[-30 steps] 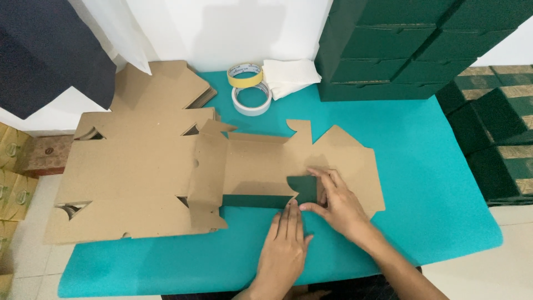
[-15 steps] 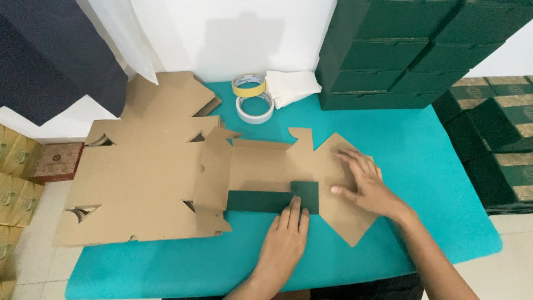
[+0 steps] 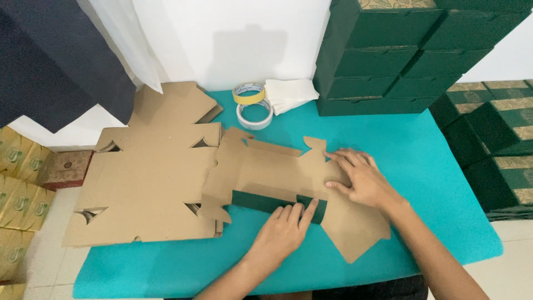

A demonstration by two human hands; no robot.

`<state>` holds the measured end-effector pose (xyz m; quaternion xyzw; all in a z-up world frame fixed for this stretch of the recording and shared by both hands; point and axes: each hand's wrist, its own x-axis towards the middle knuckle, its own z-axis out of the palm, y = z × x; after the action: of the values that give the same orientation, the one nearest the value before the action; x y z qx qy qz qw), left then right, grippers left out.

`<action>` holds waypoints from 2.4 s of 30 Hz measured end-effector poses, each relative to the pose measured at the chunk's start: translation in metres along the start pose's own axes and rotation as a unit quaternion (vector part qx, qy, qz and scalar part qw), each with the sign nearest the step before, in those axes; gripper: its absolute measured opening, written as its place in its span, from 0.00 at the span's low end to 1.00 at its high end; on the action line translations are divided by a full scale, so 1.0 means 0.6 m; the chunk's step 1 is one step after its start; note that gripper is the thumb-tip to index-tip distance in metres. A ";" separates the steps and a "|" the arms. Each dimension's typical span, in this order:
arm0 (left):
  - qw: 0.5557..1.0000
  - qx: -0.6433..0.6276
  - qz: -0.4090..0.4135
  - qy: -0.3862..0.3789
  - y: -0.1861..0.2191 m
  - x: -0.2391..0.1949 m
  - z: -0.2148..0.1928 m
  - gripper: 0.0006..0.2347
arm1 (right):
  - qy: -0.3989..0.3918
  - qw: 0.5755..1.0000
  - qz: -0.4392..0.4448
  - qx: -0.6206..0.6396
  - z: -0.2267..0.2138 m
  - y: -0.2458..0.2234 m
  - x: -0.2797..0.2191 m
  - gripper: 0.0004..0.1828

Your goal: The person assembles a flat cardboard box by folding its sides and tucking the flaps into slots to form a rectangular container. The person then places a small green box inside the assembled cardboard box and closes the top flaps.

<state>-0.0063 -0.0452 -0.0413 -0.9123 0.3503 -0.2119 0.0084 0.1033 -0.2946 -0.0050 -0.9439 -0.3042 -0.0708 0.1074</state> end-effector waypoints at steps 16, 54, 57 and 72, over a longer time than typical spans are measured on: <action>0.978 -0.138 -0.081 0.134 0.075 -0.016 -0.096 0.13 | 0.123 0.922 0.224 -0.289 0.044 -0.212 -0.097 0.42; 0.988 -0.054 -0.145 0.003 0.083 -0.001 -0.010 0.38 | -0.072 0.987 0.102 0.106 -0.083 -0.089 -0.095 0.25; 0.988 -0.040 -0.151 0.009 0.081 -0.006 -0.003 0.37 | -0.200 0.955 0.201 0.087 -0.093 -0.089 -0.091 0.49; 0.984 -0.013 -0.168 0.067 0.084 -0.002 0.002 0.38 | -0.311 0.919 0.199 0.139 -0.087 -0.024 -0.046 0.39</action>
<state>-0.0388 -0.0825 -0.0509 -0.9420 0.1950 -0.2659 -0.0625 0.0689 -0.3116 0.0422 -0.9350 -0.1346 0.2923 0.1489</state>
